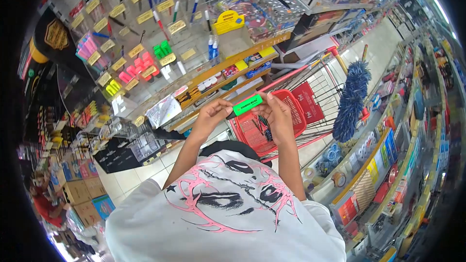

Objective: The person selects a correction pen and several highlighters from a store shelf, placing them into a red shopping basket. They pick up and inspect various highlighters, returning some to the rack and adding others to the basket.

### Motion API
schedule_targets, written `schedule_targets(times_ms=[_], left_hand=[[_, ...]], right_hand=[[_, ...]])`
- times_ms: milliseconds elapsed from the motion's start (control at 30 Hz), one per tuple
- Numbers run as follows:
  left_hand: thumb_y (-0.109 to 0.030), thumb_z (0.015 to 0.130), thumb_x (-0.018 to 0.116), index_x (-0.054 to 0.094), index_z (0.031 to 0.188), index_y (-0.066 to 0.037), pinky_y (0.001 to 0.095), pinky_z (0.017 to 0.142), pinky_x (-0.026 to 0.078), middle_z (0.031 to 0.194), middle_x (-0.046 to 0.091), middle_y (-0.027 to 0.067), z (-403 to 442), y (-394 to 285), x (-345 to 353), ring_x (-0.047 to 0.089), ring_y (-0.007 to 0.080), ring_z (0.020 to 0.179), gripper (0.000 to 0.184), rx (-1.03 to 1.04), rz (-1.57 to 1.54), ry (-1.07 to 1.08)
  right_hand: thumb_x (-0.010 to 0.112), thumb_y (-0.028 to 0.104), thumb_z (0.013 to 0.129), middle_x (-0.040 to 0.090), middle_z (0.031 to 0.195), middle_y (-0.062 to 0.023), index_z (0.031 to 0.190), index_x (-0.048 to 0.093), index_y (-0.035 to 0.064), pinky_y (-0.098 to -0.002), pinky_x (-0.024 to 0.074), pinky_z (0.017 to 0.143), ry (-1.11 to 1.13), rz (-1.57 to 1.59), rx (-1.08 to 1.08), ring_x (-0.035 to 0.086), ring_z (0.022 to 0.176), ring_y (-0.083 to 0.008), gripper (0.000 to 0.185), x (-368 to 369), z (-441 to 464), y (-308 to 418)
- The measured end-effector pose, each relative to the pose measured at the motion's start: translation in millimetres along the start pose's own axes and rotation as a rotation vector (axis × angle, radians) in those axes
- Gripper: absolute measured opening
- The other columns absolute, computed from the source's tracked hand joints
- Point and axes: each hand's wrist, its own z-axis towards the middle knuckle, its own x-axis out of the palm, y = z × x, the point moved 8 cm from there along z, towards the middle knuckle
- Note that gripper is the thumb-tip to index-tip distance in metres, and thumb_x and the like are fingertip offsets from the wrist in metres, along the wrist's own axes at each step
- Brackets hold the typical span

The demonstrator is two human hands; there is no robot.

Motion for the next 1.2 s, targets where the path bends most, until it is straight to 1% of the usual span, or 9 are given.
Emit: schedule_targets(times_ms=[233,367,433,567,667,900,1033,1100,1200], left_hand=[[-0.010,0.093,0.063,0.060,0.107,-0.002,0.0219,0.080,0.042,0.095,0.062,-0.0003,-11,-9,-15,0.055,0.0066,0.088,0.017,0.053,-0.028,0.016],[-0.010,0.092,0.064,0.060,0.107,-0.002,0.0220,0.080,0.042,0.096,0.062,-0.0001,-14,-15,-22,0.055,0.0063,0.090,0.017,0.071,-0.024,0.005],[-0.010,0.092,0.064,0.060,0.107,-0.002,0.0223,0.081,0.042,0.098,0.062,0.0002,-19,-11,-25,0.056,0.0063,0.091,0.017,0.023,-0.044,-0.019],[-0.009,0.092,0.064,0.061,0.107,-0.002,0.0226,0.082,0.042,0.100,0.063,0.0006,-23,-12,-32,0.056,0.0067,0.092,0.017,0.038,-0.034,-0.024],[-0.010,0.092,0.064,0.061,0.108,-0.002,0.0225,0.082,0.042,0.100,0.064,0.0009,-24,-10,-37,0.056,0.0069,0.092,0.019,0.025,-0.048,-0.041],[-0.013,0.092,0.064,0.060,0.111,-0.002,0.0241,0.082,0.044,0.100,0.063,0.0010,-18,-10,-27,0.057,0.0077,0.092,0.023,0.017,-0.074,-0.005],[-0.012,0.091,0.064,0.058,0.114,-0.002,0.0254,0.081,0.046,0.099,0.063,0.0014,-13,-7,-25,0.057,0.0086,0.092,0.026,0.029,-0.094,0.005],[-0.011,0.090,0.065,0.058,0.114,-0.002,0.0252,0.081,0.046,0.100,0.062,0.0015,-12,-9,-25,0.057,0.0084,0.092,0.026,0.034,-0.091,0.008],[-0.010,0.090,0.065,0.058,0.114,-0.001,0.0246,0.080,0.045,0.101,0.062,0.0014,-11,-11,-27,0.057,0.0076,0.091,0.027,0.043,-0.073,0.001]], right_hand=[[0.051,0.026,0.100,0.068,0.100,-0.0100,0.117,0.060,-0.0049,-0.0300,0.0522,0.080,0.024,-0.012,-0.029,0.066,0.084,-0.0163,0.037,26,13,1],[0.056,0.019,0.097,0.068,0.098,-0.0083,0.118,0.060,-0.0035,-0.0278,0.0516,0.079,0.059,-0.011,-0.040,0.065,0.084,-0.0139,0.030,34,17,-5],[0.059,0.012,0.095,0.066,0.097,-0.0061,0.120,0.060,-0.0021,-0.0255,0.0502,0.077,0.050,-0.020,-0.016,0.063,0.083,-0.0111,0.028,40,19,-9],[0.060,0.008,0.093,0.064,0.096,-0.0046,0.123,0.057,-0.0017,-0.0248,0.0485,0.075,0.067,-0.002,-0.019,0.060,0.082,-0.0099,0.032,51,21,-15],[0.061,0.009,0.093,0.063,0.094,-0.0047,0.122,0.057,-0.0018,-0.0249,0.0486,0.076,0.090,-0.008,-0.021,0.060,0.082,-0.0105,0.031,56,21,-16],[0.064,0.007,0.090,0.063,0.097,-0.0048,0.114,0.059,0.0004,-0.0258,0.0493,0.076,0.106,-0.003,-0.077,0.061,0.082,-0.0113,0.026,53,23,-1],[0.064,0.008,0.090,0.061,0.096,-0.0055,0.115,0.058,-0.0012,-0.0263,0.0472,0.079,0.097,-0.014,-0.067,0.059,0.084,-0.0130,0.027,50,22,1],[0.065,0.007,0.090,0.064,0.099,-0.0044,0.115,0.058,0.0014,-0.0259,0.0499,0.077,0.099,-0.011,-0.073,0.062,0.084,-0.0112,0.027,47,25,-1],[0.065,0.007,0.090,0.064,0.100,-0.0041,0.114,0.058,0.0016,-0.0259,0.0497,0.077,0.089,-0.020,-0.063,0.062,0.084,-0.0111,0.026,49,27,-4]])
